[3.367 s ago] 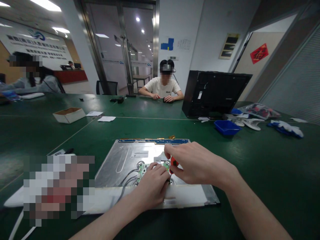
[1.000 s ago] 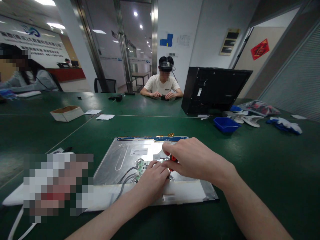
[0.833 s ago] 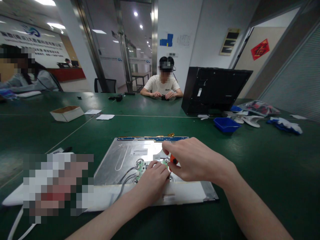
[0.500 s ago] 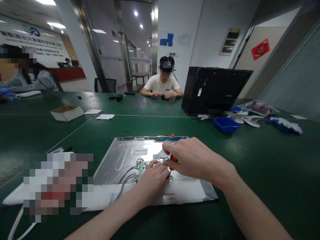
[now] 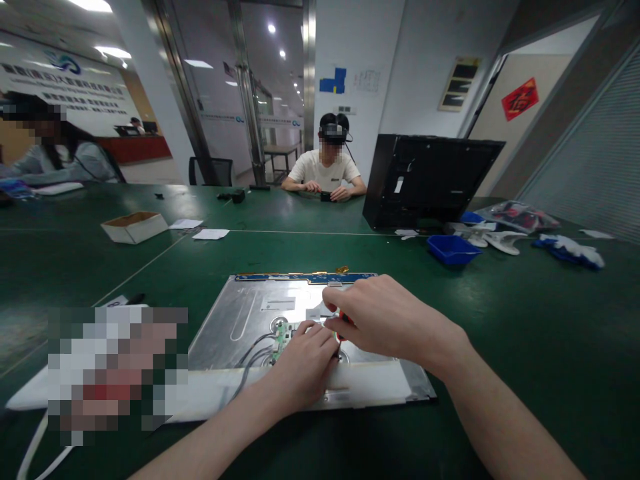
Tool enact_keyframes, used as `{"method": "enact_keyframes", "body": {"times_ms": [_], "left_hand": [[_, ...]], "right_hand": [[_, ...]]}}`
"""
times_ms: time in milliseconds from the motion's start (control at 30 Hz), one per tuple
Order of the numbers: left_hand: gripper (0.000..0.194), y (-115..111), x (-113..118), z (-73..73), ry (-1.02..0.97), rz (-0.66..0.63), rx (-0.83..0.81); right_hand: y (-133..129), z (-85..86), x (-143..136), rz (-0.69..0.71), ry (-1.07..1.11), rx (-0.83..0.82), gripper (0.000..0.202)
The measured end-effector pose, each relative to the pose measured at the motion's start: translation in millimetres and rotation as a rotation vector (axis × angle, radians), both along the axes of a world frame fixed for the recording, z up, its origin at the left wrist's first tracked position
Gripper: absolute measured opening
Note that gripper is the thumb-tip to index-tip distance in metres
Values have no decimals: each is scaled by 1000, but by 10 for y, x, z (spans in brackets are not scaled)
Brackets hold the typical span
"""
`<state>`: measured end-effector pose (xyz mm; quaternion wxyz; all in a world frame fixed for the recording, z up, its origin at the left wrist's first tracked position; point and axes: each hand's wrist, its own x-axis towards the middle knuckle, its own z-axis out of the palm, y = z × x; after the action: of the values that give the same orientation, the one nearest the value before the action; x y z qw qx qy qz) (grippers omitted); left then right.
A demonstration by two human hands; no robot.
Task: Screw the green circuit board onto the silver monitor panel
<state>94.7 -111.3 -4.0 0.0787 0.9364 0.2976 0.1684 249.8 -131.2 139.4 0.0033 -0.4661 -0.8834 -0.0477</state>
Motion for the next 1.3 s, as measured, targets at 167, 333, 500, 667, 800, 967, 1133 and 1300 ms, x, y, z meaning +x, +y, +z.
{"method": "enact_keyframes", "body": {"times_ms": [167, 333, 500, 667, 800, 967, 1133, 1300], "left_hand": [[18, -9, 3, -12, 15, -6, 8], [16, -9, 3, -6, -2, 2, 6], [14, -18, -1, 31, 17, -2, -5], [20, -16, 2, 10, 29, 2, 8], [18, -10, -4, -10, 16, -7, 11], [11, -11, -13, 8, 18, -8, 3], [17, -13, -5, 22, 33, 1, -1], [19, -10, -6, -3, 30, -1, 4]], "right_hand": [[-48, 26, 30, 100, 33, -69, 19], [-23, 31, -17, -21, -6, -27, 26], [3, 30, -16, -68, -35, -5, 23], [-34, 30, 65, 68, 36, -34, 21], [-25, 15, 63, 25, 29, -18, 20], [15, -16, 37, -65, -16, 27, 24], [-20, -5, 69, 11, 19, 4, 12], [-46, 17, 65, 33, 27, -23, 15]]}}
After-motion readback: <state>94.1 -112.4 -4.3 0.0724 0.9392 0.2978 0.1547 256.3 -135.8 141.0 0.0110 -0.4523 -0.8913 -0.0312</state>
